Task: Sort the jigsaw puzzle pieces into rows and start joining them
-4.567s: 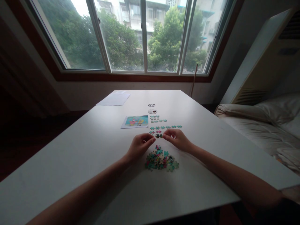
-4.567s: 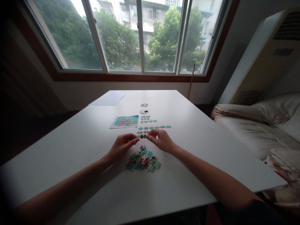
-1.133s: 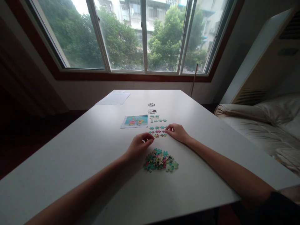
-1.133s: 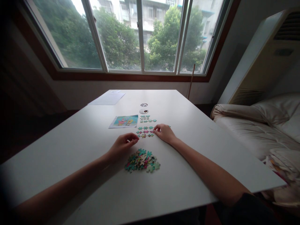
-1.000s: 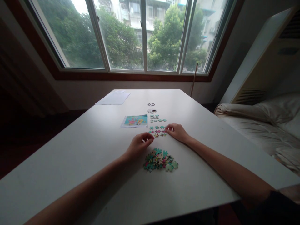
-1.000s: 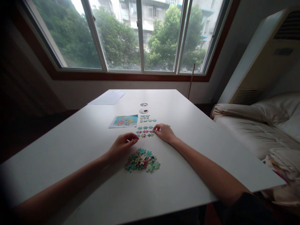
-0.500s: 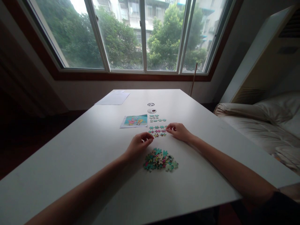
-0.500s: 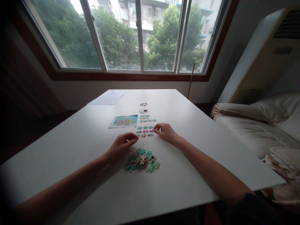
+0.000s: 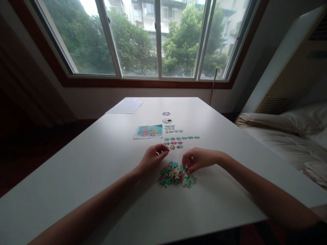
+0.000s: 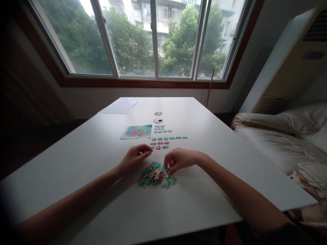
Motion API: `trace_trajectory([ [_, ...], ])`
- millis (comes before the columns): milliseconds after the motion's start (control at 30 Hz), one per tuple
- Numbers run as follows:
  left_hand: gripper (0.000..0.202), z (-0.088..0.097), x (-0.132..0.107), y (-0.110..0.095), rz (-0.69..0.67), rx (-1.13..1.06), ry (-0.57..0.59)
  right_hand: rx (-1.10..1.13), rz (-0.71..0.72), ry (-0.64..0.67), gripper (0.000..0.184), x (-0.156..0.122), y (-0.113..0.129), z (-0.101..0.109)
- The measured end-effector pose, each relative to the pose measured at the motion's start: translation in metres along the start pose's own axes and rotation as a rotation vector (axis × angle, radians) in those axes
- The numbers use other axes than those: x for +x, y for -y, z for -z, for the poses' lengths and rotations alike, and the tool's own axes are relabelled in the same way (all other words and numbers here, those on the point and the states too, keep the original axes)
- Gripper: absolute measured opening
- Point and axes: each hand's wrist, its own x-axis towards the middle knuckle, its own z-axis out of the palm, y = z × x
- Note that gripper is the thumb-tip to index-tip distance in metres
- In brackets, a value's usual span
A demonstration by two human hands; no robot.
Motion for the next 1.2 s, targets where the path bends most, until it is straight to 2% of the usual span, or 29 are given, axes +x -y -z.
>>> trace_trajectory([
  [133,0.015,0.000,0.000,0.000,-0.004,-0.003,-0.001,0.052,-0.008,-0.012,0.029,0.000,-0.002,0.002],
  [333,0.015,0.001,0.000,0.000,-0.012,-0.011,-0.001,0.302,-0.024,0.027,0.024,0.001,-0.005,0.007],
  [467,0.015,0.001,0.000,0.000,-0.016,-0.009,0.011,0.377,-0.059,0.017,0.025,0.001,-0.006,0.009],
  [533,0.014,0.000,0.000,-0.001,-0.021,0.008,0.021,0.403,-0.052,-0.038,0.025,0.002,-0.005,0.008],
  [733,0.012,-0.006,-0.008,-0.014,-0.128,0.093,0.111,0.670,0.005,-0.421,0.022,0.016,0.006,-0.007],
  [833,0.014,-0.008,-0.011,-0.018,-0.173,0.093,0.121,0.766,-0.022,-0.546,0.022,0.024,0.015,-0.017],
  [1067,0.020,-0.007,-0.008,-0.018,-0.137,0.046,0.036,0.792,-0.091,-0.598,0.026,0.026,0.020,-0.022],
  [1200,0.022,-0.005,-0.006,-0.015,-0.094,-0.010,0.002,0.625,-0.074,-0.647,0.028,0.026,0.011,-0.021],
])
